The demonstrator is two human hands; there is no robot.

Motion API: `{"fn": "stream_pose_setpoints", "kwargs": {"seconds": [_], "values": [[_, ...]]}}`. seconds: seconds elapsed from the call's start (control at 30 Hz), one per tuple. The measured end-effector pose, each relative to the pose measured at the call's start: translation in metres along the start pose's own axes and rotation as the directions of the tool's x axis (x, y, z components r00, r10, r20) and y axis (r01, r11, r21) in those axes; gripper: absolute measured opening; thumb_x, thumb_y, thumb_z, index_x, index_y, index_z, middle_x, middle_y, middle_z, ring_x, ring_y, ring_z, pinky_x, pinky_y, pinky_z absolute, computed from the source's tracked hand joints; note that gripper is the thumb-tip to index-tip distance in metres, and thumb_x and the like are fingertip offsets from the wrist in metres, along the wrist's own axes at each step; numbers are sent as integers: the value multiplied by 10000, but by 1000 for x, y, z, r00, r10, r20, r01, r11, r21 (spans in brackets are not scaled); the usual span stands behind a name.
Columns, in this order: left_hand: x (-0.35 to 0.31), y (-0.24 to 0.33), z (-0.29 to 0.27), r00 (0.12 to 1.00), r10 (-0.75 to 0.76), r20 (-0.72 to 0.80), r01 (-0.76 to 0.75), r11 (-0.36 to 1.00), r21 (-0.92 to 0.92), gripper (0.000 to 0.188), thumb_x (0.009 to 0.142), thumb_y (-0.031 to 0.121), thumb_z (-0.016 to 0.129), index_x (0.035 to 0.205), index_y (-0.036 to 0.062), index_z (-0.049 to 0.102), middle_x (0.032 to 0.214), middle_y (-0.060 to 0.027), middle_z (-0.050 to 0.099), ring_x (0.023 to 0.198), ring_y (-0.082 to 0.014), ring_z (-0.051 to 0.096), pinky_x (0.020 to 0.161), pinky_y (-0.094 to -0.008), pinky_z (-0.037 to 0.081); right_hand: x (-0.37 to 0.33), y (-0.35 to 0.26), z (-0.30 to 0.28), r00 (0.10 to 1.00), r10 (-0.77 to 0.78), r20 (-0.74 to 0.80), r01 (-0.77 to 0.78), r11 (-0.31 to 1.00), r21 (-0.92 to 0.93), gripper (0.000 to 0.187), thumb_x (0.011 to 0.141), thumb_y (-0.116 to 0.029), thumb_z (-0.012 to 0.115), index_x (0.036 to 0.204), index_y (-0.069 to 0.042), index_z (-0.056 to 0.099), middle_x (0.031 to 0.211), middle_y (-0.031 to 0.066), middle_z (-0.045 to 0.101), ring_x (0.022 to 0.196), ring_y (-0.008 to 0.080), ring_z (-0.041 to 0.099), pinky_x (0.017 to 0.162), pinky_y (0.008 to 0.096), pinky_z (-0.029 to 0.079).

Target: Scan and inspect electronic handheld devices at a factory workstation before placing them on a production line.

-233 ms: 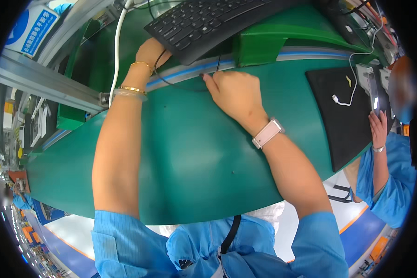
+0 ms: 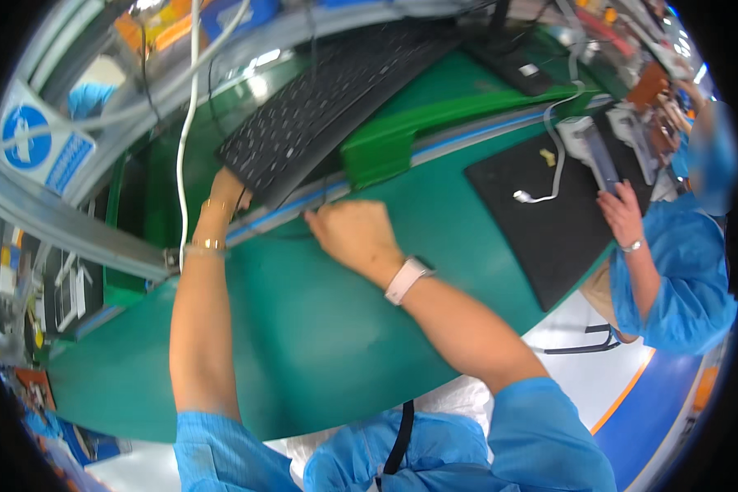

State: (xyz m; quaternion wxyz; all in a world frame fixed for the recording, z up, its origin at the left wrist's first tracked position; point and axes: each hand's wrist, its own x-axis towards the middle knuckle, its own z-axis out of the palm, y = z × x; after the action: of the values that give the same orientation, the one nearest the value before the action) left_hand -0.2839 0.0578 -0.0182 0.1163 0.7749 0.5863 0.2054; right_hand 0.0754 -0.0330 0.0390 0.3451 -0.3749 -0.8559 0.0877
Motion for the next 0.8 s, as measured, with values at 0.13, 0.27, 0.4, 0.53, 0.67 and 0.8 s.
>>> {"fn": "stream_pose_setpoints", "kwargs": {"seconds": [0.13,0.27,0.4,0.53,0.67,0.8], "values": [[30,147,54,998,-9,70,12,999,-52,509,891,215,551,1353,28,452,1399,-155,467,1281,-297,444,1071,-311,323,-29,62,-10,995,100,-5,-100,991,-84,375,874,-286,591,600,-34,630,582,153,607,546,317,615,524,411,484],[-26,138,36,987,-158,-36,119,858,-500,387,842,68,532,1221,-5,506,1204,-146,523,1086,-232,535,919,-316,440,-19,36,-8,997,29,-75,-31,999,-28,369,875,-287,590,610,-35,640,582,153,609,553,322,620,535,417,490],[-75,171,42,987,127,98,-136,986,94,509,923,239,511,1389,68,402,1440,-234,357,1318,-387,357,1088,-431,294,-20,39,-9,998,65,-12,-65,997,-29,361,881,-291,578,633,-42,658,605,151,625,583,325,633,564,430,500],[-107,239,70,999,-11,-35,25,893,449,516,948,344,460,1402,101,422,1473,-238,310,1359,-413,289,1109,-518,223,-26,50,-13,996,93,15,-92,995,-46,352,892,-306,557,687,-44,670,655,153,647,633,327,646,606,435,508],[-124,262,76,994,-35,-106,77,903,422,497,947,341,465,1389,116,450,1474,-228,318,1359,-407,294,1111,-527,214,-26,48,-12,994,98,57,-94,993,-65,340,896,-311,545,722,-48,672,680,152,656,662,331,650,617,439,509],[-128,262,72,989,7,-147,50,924,379,477,935,335,495,1358,113,494,1459,-222,348,1346,-410,314,1110,-531,215,-26,46,-12,995,87,50,-83,993,-87,342,897,-311,542,721,-48,669,683,150,656,671,333,650,615,443,507]]}}
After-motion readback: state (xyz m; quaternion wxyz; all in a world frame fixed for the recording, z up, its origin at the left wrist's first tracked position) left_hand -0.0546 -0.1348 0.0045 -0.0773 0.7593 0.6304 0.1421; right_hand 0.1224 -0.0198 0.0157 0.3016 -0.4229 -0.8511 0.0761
